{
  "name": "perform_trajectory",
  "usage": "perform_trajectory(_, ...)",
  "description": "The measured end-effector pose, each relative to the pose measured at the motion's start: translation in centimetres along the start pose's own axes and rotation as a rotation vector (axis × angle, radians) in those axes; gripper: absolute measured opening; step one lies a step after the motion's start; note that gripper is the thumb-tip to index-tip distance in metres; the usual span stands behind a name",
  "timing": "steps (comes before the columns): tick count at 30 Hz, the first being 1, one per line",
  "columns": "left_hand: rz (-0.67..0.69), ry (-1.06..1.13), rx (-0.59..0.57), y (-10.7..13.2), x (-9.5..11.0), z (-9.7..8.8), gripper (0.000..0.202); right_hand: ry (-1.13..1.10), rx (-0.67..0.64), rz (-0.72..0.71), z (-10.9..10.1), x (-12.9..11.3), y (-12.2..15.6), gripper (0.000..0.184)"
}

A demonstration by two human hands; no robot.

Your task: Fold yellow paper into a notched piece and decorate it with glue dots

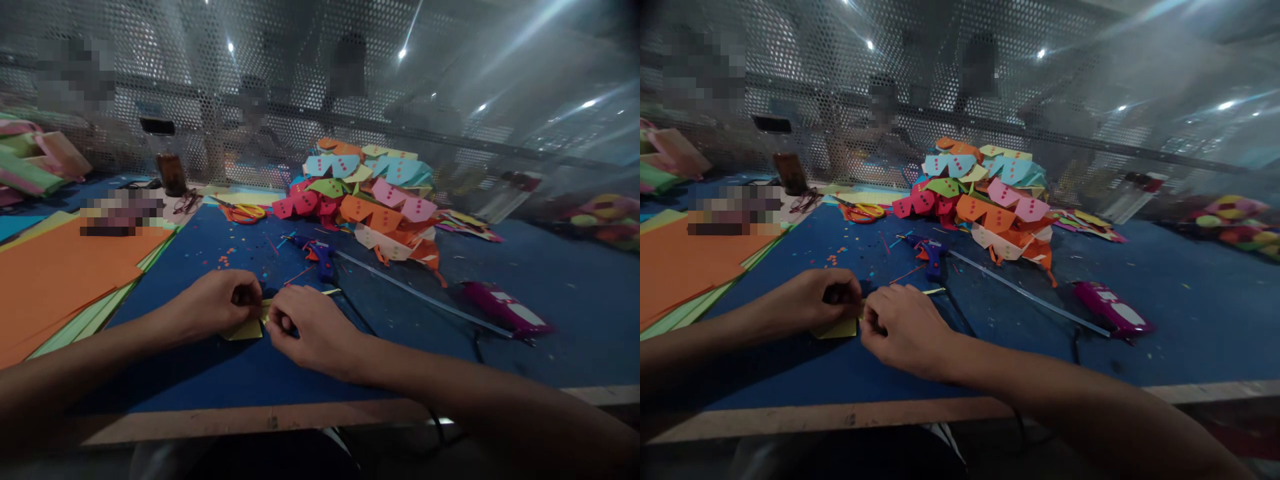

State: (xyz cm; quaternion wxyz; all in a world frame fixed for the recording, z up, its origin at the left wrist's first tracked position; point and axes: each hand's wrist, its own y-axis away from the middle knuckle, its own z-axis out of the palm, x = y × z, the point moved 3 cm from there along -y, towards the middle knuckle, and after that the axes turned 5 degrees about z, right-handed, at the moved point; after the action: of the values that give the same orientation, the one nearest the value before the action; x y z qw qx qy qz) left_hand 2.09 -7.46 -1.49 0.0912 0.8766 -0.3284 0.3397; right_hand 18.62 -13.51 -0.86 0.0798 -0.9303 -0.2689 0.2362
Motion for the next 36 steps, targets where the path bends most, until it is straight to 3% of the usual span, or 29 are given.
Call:
perform_trajectory(10,0.005,0.048,0.010,-0.09,-0.31,0.30,0.017,-0.033,-0.003,0.023,-0.06,0.00,-0.02,0.006)
perform_trajectory(16,0.014,0.074,0.003,-0.15,-0.68,0.51,0.012,-0.002,0.015,-0.091,0.14,-0.04,0.22,0.017)
perform_trajectory(36,0.006,0.084,-0.004,0.00,-0.23,0.36,0.012,0.116,-0.044,-0.136,-0.56,-0.43,0.34,0.014)
